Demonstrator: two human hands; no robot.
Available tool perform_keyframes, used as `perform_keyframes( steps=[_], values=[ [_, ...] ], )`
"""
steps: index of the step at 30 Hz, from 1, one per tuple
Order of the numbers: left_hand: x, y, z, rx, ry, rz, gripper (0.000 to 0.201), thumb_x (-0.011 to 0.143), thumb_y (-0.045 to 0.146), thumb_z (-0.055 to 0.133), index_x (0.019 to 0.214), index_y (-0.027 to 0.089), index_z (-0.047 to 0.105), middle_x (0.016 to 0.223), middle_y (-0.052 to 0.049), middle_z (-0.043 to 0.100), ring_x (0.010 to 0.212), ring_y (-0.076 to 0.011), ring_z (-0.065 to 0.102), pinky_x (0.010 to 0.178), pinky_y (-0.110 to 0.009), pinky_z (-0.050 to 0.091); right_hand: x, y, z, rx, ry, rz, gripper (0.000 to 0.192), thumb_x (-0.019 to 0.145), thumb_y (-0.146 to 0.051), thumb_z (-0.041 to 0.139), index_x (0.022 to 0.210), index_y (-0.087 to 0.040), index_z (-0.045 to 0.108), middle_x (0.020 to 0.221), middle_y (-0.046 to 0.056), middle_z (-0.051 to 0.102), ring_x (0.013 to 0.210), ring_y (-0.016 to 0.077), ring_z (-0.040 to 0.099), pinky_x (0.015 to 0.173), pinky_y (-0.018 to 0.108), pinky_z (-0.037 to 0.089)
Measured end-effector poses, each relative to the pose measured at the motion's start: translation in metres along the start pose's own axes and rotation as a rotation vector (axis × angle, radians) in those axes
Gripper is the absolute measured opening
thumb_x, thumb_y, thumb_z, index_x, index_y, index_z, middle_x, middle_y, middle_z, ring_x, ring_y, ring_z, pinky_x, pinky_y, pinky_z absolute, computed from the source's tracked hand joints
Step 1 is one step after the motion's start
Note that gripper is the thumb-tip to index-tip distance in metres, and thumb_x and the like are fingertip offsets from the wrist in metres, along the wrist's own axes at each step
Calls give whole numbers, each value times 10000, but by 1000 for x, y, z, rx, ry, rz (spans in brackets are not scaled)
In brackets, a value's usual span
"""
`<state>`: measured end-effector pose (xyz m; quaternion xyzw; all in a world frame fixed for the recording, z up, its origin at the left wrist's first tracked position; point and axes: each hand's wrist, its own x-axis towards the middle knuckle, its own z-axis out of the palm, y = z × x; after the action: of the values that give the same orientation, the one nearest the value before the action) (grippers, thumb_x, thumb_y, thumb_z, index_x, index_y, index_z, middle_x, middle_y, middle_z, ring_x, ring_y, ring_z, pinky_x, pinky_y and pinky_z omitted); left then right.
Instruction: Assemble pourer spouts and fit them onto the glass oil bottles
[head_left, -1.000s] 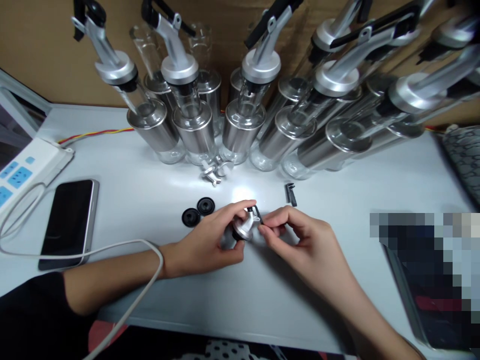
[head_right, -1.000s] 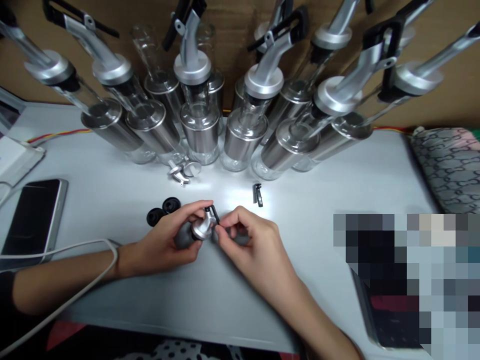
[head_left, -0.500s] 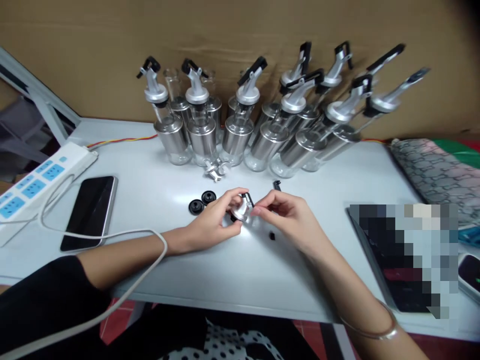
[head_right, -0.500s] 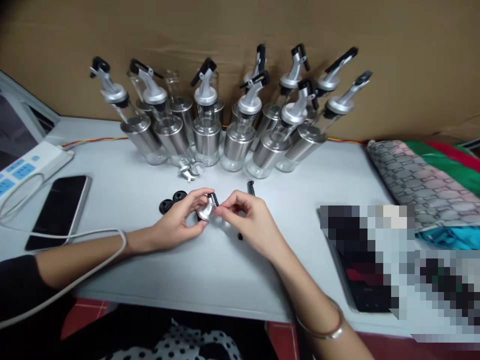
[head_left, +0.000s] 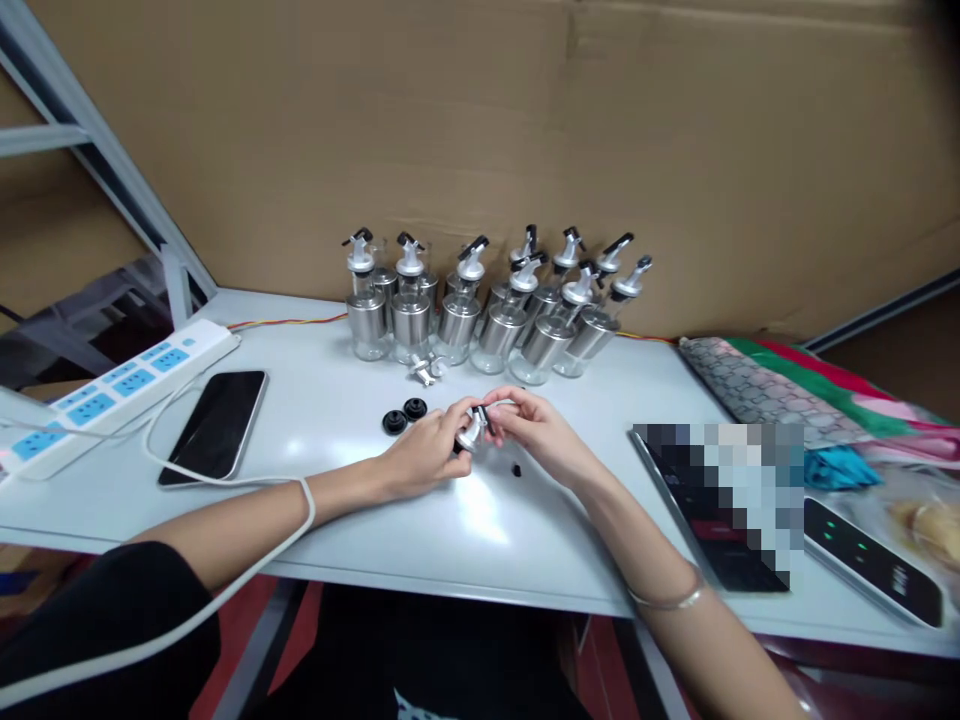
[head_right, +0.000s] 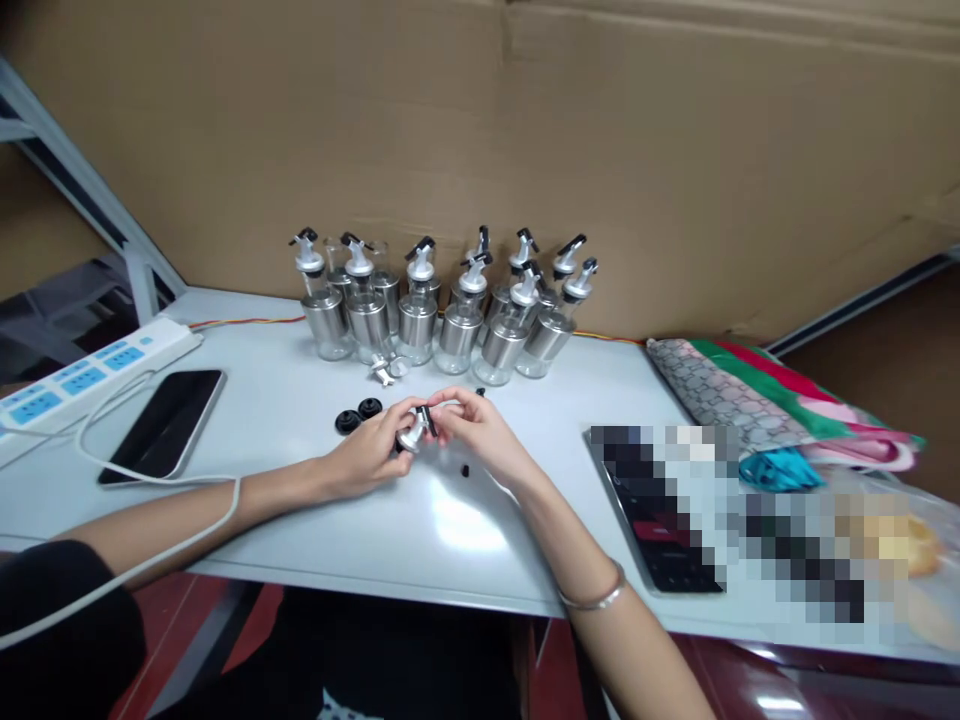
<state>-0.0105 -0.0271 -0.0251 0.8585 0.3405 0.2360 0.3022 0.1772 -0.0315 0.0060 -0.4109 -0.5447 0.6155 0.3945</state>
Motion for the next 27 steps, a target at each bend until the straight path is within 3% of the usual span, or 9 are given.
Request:
perform_keyframes(
  steps=[6, 8, 14, 22, 27],
  values=[
    [-3, 2, 2, 153, 34, 41, 632, 725, 180, 473, 1337, 103, 332, 1022, -115, 608, 911, -248, 548, 878, -410, 461, -2, 1, -10, 155, -279, 117, 336, 684, -340, 774, 937, -142, 677, 698, 5, 657, 600, 80, 535, 598, 220, 404],
    [-5, 0, 3, 159, 53, 52, 642, 720, 183, 475, 1340, 100, 330, 1056, -129, 601, 947, -258, 546, 882, -412, 465, -3, 1, -12, 161, -316, 115, 355, 680, -316, 785, 976, -151, 677, 723, 1, 658, 616, 77, 532, 615, 217, 404],
    [-6, -6, 6, 144, 131, 74, 661, 689, 172, 472, 1332, 95, 342, 1122, -143, 573, 1048, -272, 527, 934, -429, 444, -1, 6, -5, 100, -305, -27, 387, 629, -303, 826, 956, -158, 679, 821, -5, 622, 696, 89, 507, 667, 230, 388],
    [-7, -1, 2, 139, 181, 149, 665, 673, 147, 455, 1330, 139, 352, 1126, -114, 587, 1011, -240, 546, 938, -397, 433, -3, 3, -1, -11, -292, -157, 387, 664, -376, 793, 956, -170, 645, 848, -3, 594, 736, 108, 484, 693, 248, 381],
    [-10, 10, 3, 5, 241, 132, 700, 705, 155, 420, 1381, 166, 238, 932, -46, 619, 756, -176, 567, 773, -332, 470, -7, -1, 10, -38, -195, -221, 385, 669, -436, 775, 913, -176, 629, 833, -5, 596, 745, 114, 502, 694, 247, 402]
  ],
)
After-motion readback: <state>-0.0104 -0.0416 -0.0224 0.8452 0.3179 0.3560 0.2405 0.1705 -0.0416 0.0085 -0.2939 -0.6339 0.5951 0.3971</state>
